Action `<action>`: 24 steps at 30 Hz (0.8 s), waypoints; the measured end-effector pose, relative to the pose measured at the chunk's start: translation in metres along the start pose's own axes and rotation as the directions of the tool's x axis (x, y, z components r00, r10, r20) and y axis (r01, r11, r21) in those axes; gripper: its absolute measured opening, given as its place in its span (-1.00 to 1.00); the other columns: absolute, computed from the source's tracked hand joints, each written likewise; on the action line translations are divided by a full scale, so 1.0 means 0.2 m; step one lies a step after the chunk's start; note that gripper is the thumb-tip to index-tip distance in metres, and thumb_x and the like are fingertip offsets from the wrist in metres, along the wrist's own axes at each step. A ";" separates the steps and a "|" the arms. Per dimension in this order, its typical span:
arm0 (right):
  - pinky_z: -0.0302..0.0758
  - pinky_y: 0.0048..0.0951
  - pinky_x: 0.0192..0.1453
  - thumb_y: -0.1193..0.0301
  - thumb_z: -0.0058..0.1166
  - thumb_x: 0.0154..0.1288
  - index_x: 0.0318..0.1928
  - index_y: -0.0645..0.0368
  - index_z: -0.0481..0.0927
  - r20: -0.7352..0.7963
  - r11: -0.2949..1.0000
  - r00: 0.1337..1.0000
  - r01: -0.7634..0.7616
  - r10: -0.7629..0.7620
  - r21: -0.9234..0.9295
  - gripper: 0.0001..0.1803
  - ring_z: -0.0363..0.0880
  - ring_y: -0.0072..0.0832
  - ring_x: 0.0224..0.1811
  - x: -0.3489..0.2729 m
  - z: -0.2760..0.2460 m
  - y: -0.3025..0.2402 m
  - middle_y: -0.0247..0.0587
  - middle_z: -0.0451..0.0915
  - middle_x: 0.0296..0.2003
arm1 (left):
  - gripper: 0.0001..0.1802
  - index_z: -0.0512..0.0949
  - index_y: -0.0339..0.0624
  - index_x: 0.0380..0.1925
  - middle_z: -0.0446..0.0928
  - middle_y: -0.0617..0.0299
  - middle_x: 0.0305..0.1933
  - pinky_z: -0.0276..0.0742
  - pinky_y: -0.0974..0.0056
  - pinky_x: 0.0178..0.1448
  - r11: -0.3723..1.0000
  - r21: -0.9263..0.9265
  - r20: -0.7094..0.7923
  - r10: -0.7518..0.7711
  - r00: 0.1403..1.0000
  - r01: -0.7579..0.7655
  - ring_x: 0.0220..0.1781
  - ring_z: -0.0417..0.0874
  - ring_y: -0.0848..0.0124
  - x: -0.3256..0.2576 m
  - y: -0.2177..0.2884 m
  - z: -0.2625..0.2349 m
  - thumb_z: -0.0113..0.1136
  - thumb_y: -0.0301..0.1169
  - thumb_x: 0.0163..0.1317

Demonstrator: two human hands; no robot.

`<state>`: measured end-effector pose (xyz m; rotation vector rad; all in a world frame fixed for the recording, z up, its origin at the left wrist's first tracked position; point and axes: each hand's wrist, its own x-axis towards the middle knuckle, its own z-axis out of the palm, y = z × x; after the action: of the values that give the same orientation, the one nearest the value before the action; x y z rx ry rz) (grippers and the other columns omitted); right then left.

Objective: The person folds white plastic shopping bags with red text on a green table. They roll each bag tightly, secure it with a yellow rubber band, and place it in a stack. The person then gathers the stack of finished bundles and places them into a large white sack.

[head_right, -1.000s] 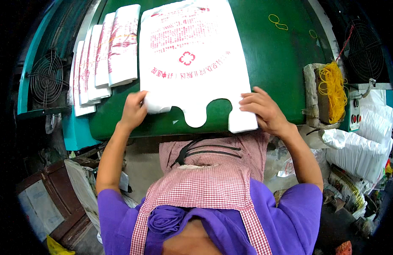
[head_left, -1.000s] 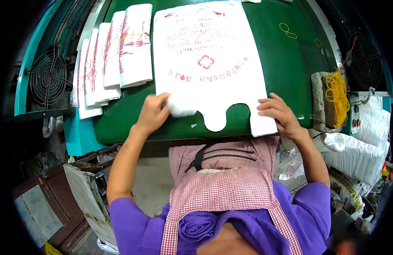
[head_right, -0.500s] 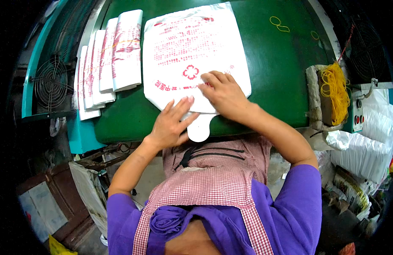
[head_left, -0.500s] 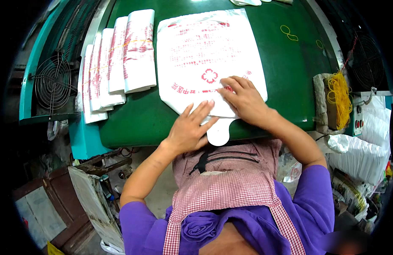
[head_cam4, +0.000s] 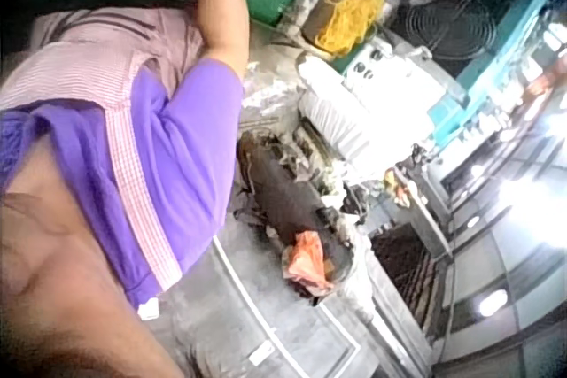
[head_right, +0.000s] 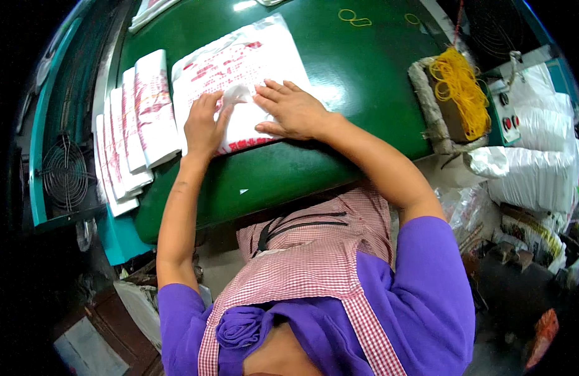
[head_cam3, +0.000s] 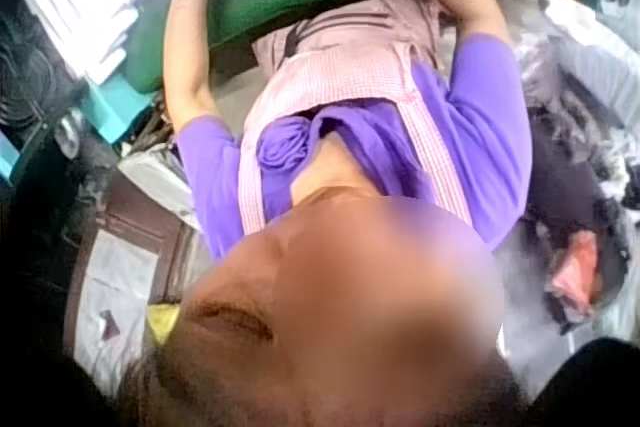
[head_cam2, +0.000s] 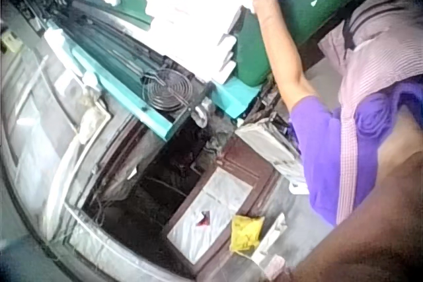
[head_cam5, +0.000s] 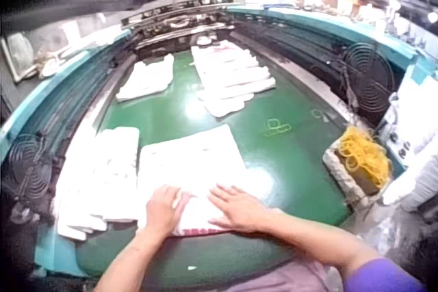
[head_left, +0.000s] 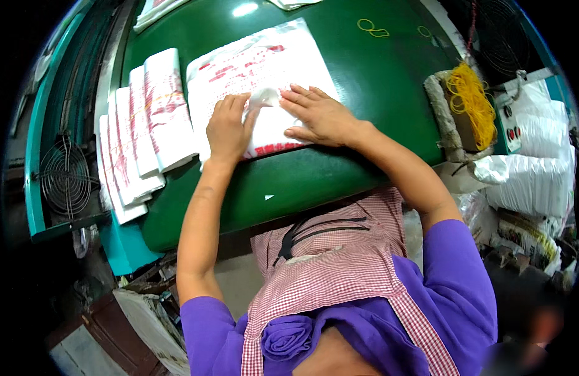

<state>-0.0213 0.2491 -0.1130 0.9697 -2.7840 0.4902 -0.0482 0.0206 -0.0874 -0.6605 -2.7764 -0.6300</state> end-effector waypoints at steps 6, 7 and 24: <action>0.17 -0.22 0.42 0.39 0.18 0.19 0.21 0.29 0.35 -0.295 0.955 0.955 0.084 0.005 0.286 -0.42 0.09 -0.07 0.43 -0.07 -0.05 -0.02 0.07 0.22 0.32 | -0.39 0.42 -0.19 0.09 0.44 -0.02 0.13 0.40 0.09 0.22 0.951 0.092 0.185 0.275 0.943 -0.295 0.17 0.45 0.04 -0.21 0.17 -0.08 0.24 -0.47 -0.07; 0.23 -0.21 0.39 0.38 0.16 0.21 0.18 0.28 0.39 -0.336 0.930 0.940 0.067 0.063 0.361 -0.46 0.18 -0.04 0.37 -0.09 -0.10 -0.09 0.09 0.28 0.27 | -0.42 0.43 -0.20 0.06 0.46 0.00 0.10 0.44 0.10 0.16 0.955 0.117 0.175 0.251 0.952 -0.274 0.12 0.49 0.04 -0.18 0.15 -0.05 0.21 -0.52 -0.10; 0.32 -0.23 0.33 0.68 -0.03 0.16 0.23 0.04 0.41 -0.080 0.545 0.997 0.073 -0.010 0.835 -0.42 0.34 -0.11 0.30 -0.40 -0.10 -0.03 -0.03 0.37 0.26 | -0.61 0.64 -0.07 -0.21 0.36 -0.03 0.26 0.07 -0.03 0.37 0.937 -0.273 0.615 0.344 0.710 -0.217 0.35 0.21 -0.12 -0.17 0.03 -0.27 0.37 -0.39 -0.16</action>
<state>0.0458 0.2973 -0.1114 1.0962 -2.3661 1.9346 -0.0097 -0.0112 -0.0476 -1.5962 -3.1287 -0.6883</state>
